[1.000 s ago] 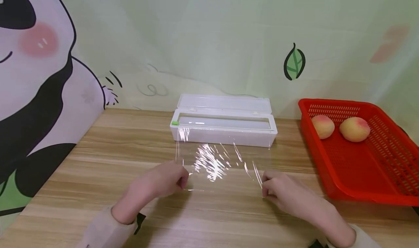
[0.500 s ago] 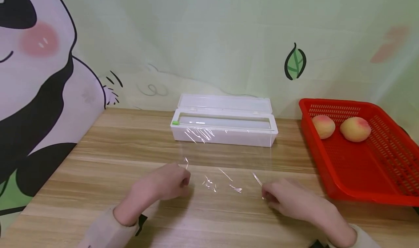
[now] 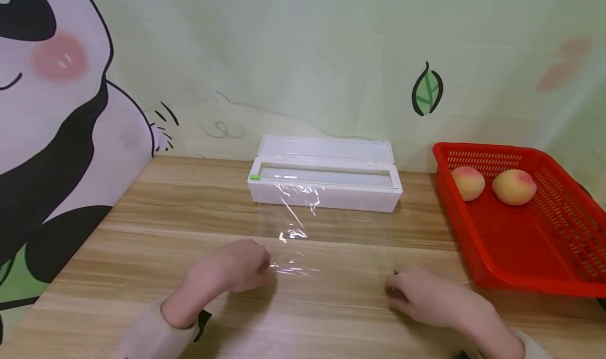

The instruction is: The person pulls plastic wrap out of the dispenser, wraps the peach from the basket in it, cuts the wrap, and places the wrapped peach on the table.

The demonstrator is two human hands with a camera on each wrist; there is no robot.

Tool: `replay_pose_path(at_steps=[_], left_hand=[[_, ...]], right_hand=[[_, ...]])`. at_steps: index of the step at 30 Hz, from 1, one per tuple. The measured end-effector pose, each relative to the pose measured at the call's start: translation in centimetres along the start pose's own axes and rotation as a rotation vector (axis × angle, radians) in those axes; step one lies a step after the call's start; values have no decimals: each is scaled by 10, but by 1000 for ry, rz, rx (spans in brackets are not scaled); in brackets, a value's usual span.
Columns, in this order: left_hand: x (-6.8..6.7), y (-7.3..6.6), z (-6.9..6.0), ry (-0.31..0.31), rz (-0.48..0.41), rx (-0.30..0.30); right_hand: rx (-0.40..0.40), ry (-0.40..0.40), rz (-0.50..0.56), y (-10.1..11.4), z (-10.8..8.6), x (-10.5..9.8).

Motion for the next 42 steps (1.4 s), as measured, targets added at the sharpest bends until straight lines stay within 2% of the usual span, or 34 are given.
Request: replay_pose_path(at_steps=[5,8,12,19,24,28,31,37,42], left_hand=[[0,-1,1,0,0,4],[-1,-1,2,-2,-19,12],[-1,0,2,-9,-22,21],[-8,1,2,-44,-12,36],[-11,1,2,-53,-23,63],[-8,3,3,-29,-50,38],[-6,3,4,-11,-51,25],[-4,5,5,-8,-8,52],[-3,4,7,-11,-12,91]], right_hand=[[45,9,13,7,-11,-8],[111,7,28,14,-19,-21],[172,-33,-5,20,-26,-47],[214,-147,-111,7,-34,-99],[261,-226,-161,-21,-35,-135],[321,-259,-201,-50,-30,-161],[357,-249,-238,-71,-24,-175],[433,-160,-274,-112,-12,-183],[473,-96,-209,-145,-2,-175]])
Point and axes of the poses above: each hand's wrist, its own z-axis towards the middle knuckle, its own x-axis out of the palm, y = z × x, the point moved 4 cm from there along z, towards the middle knuckle, and after that the axes turned 5 degrees about -y, right-handed, at the moved point
